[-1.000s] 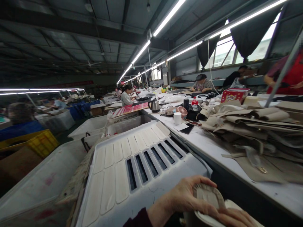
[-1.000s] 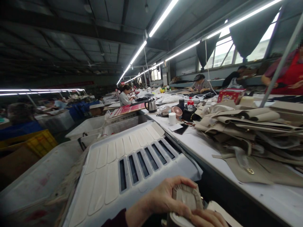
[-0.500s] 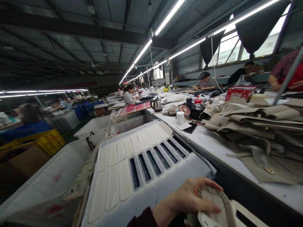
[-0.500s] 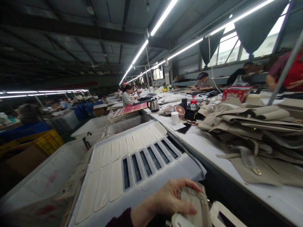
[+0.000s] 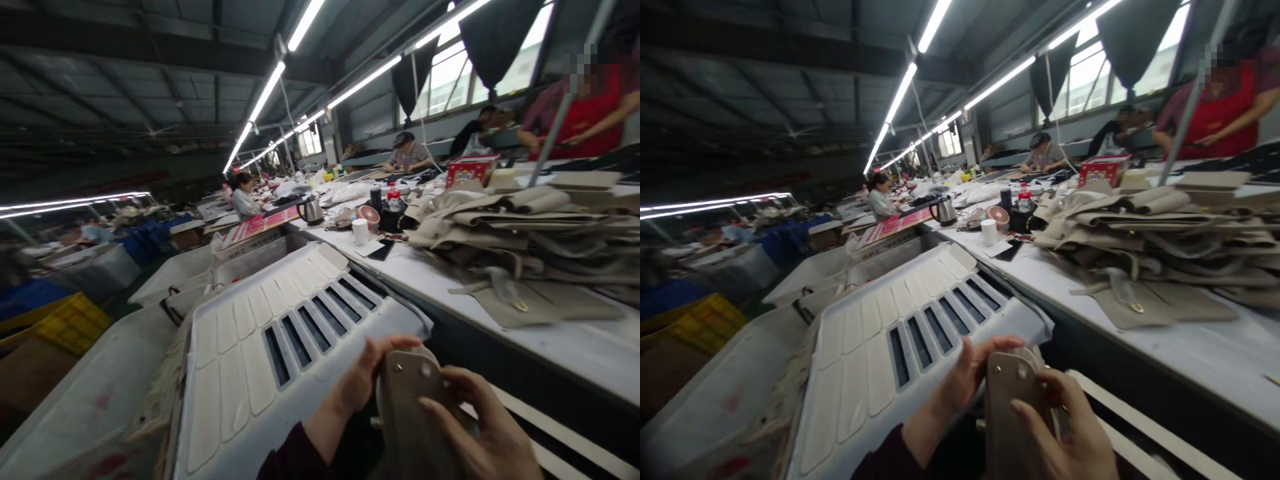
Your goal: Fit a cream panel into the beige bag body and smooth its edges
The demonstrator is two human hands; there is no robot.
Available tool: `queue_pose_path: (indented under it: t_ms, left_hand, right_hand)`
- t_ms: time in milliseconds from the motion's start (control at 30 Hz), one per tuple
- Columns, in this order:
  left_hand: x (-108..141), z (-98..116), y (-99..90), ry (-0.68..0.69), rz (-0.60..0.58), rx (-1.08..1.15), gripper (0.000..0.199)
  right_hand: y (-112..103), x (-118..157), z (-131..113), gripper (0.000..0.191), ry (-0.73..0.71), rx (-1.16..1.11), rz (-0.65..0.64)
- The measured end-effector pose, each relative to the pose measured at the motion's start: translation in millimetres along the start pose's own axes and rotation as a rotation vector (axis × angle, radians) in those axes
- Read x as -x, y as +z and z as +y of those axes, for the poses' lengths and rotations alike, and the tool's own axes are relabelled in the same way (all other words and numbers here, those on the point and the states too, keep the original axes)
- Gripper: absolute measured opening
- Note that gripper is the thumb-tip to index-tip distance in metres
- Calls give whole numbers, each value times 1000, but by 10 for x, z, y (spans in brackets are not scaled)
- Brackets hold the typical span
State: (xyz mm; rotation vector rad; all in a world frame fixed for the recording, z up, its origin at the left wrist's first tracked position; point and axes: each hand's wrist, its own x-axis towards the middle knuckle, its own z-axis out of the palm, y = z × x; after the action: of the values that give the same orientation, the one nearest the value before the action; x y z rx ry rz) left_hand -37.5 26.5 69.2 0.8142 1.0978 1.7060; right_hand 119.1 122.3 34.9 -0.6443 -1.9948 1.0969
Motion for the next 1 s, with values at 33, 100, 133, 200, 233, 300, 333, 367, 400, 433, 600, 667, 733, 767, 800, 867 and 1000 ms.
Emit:
queue_pose_path:
  t_ms: [33, 100, 133, 200, 233, 300, 333, 367, 400, 433, 600, 667, 733, 767, 800, 867, 1000]
  left_hand:
    - [16, -23, 9, 7, 32, 25, 97]
    - [36, -88, 14, 31, 104, -7, 87]
    - [40, -124, 19, 37, 137, -40, 78]
    - [40, -185, 48, 56, 213, -102, 62]
    - [37, -208, 73, 62, 259, -123, 56]
    - [30, -239, 134, 63, 351, -146, 50]
    - [25, -249, 163, 62, 386, -164, 48]
    - [20, -256, 187, 60, 414, -186, 48]
    - [14, -263, 205, 58, 434, -210, 47]
    - [9, -270, 217, 58, 451, -231, 47]
    - [2, -293, 228, 59, 523, -309, 41]
    - [3, -290, 239, 61, 540, -328, 39]
    - [-1, -278, 258, 60, 549, -339, 38]
    - [-5, -271, 268, 58, 551, -342, 38]
    - [-10, -265, 277, 55, 553, -344, 38]
    - [-17, -260, 286, 52, 558, -345, 38]
    - [-8, -279, 265, 59, 569, -335, 39]
  right_hand:
    - [21, 2, -19, 36, 37, -8, 13]
    - [57, 33, -52, 34, 103, -37, 12]
    - [73, 57, -66, 32, 142, -55, -2]
    - [98, 105, -93, 31, 209, -86, -38]
    - [107, 125, -106, 31, 219, -92, -50]
    - [119, 152, -127, 31, 208, -88, -55]
    - [124, 159, -134, 31, 197, -84, -53]
    - [129, 163, -140, 30, 190, -80, -52]
    - [135, 165, -143, 30, 188, -75, -50]
    - [142, 166, -144, 30, 189, -70, -47]
    - [173, 169, -130, 25, 207, -63, -57]
    - [179, 171, -119, 22, 212, -78, -65]
    - [185, 172, -107, 20, 214, -91, -76]
    - [188, 170, -102, 18, 216, -94, -78]
    - [193, 166, -98, 18, 220, -97, -77]
    - [203, 148, -97, 16, 223, -108, -74]
    - [220, 80, -116, 15, 229, -125, -71]
